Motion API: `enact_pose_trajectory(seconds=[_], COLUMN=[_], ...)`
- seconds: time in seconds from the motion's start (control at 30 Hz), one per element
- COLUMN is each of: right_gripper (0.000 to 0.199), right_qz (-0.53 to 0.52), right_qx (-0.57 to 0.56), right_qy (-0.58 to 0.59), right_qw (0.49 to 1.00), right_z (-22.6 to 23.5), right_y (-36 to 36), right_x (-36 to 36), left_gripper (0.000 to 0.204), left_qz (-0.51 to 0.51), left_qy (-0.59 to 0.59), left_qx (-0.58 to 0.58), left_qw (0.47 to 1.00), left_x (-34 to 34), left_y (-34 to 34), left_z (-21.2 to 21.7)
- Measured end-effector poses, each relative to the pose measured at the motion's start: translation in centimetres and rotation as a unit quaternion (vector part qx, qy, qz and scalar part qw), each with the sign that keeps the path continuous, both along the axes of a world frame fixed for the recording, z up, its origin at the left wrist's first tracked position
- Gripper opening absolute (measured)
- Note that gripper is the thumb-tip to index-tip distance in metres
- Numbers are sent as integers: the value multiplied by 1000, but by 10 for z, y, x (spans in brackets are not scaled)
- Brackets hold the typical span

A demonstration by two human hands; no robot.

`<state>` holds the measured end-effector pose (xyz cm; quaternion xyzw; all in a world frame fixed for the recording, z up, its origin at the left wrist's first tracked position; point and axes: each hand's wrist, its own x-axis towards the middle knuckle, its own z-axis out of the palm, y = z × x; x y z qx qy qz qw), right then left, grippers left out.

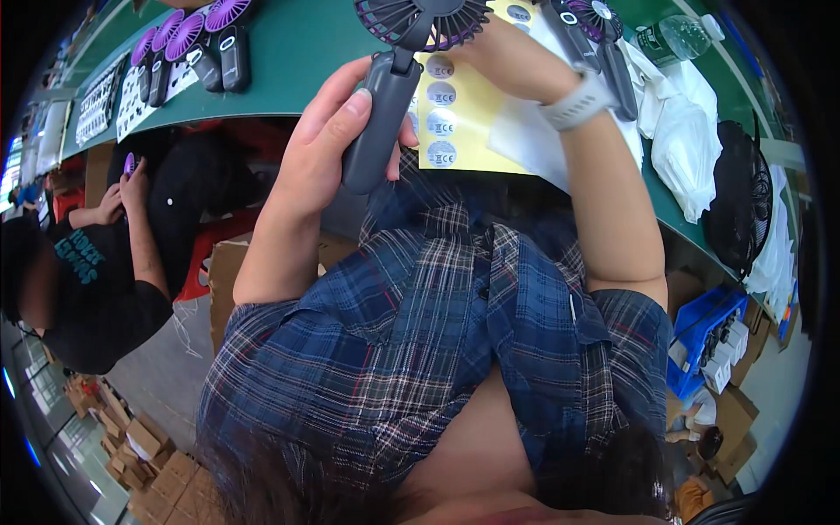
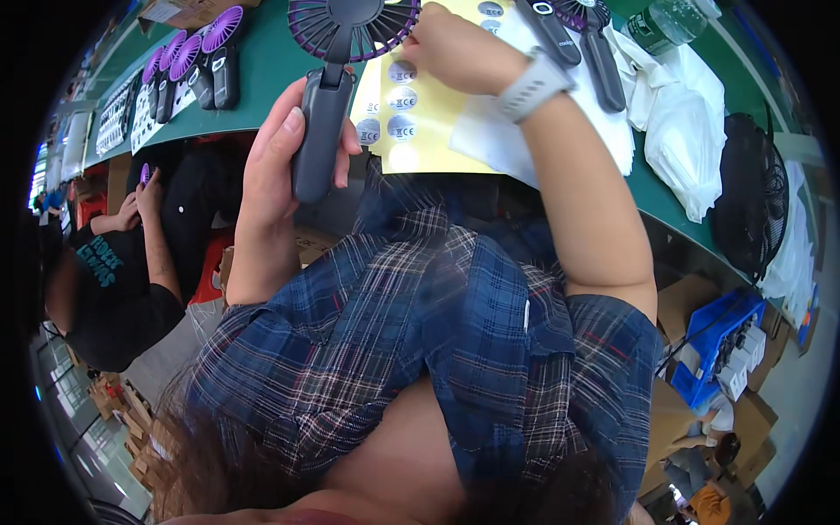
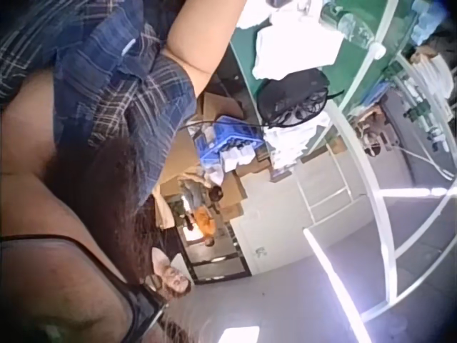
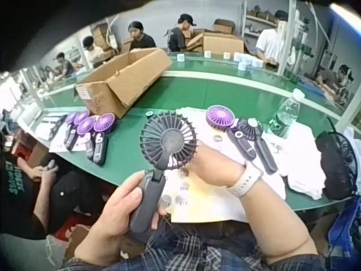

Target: Assembling small handheld portable fans at a production station.

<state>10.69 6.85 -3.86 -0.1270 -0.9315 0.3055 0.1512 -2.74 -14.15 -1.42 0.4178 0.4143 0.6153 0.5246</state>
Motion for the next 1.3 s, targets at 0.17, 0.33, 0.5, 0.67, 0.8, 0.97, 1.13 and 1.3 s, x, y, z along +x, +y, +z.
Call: enact_pose_trajectory(seconds=[0.17, 0.33, 0.5, 0.67, 0.8, 0.97, 1.13, 1.3], right_gripper=[20, 12, 12, 9, 10, 10, 10, 10], right_qz=[81, -96, 203, 227, 218, 189, 175, 169], right_qx=[-33, 26, -295, -388, -387, -370, -351, -346], right_qy=[-15, 107, 544, 555, 557, 562, 551, 538], right_qw=[996, 989, 759, 699, 702, 716, 737, 750], right_z=[60, 117, 60, 57, 59, 62, 63, 64], right_y=[-31, -82, -53, -51, -54, -58, -58, -57], right_x=[56, 73, 60, 68, 70, 72, 76, 80], left_gripper=[48, 49, 50, 50, 51, 52, 54, 54], left_qz=[14, -33, -89, -81, -105, -85, -74, -99], left_qy=[3, 8, 24, 22, 23, 35, 48, 49], left_qx=[-23, -41, -65, -62, -59, -67, -80, -74], left_qw=[1000, 999, 994, 995, 992, 994, 993, 991], left_x=[6, 24, 35, 44, 43, 47, 49, 44], left_y=[-3, -4, -3, -6, -6, -7, -7, -5], left_z=[0, 8, 22, 23, 24, 27, 31, 25])
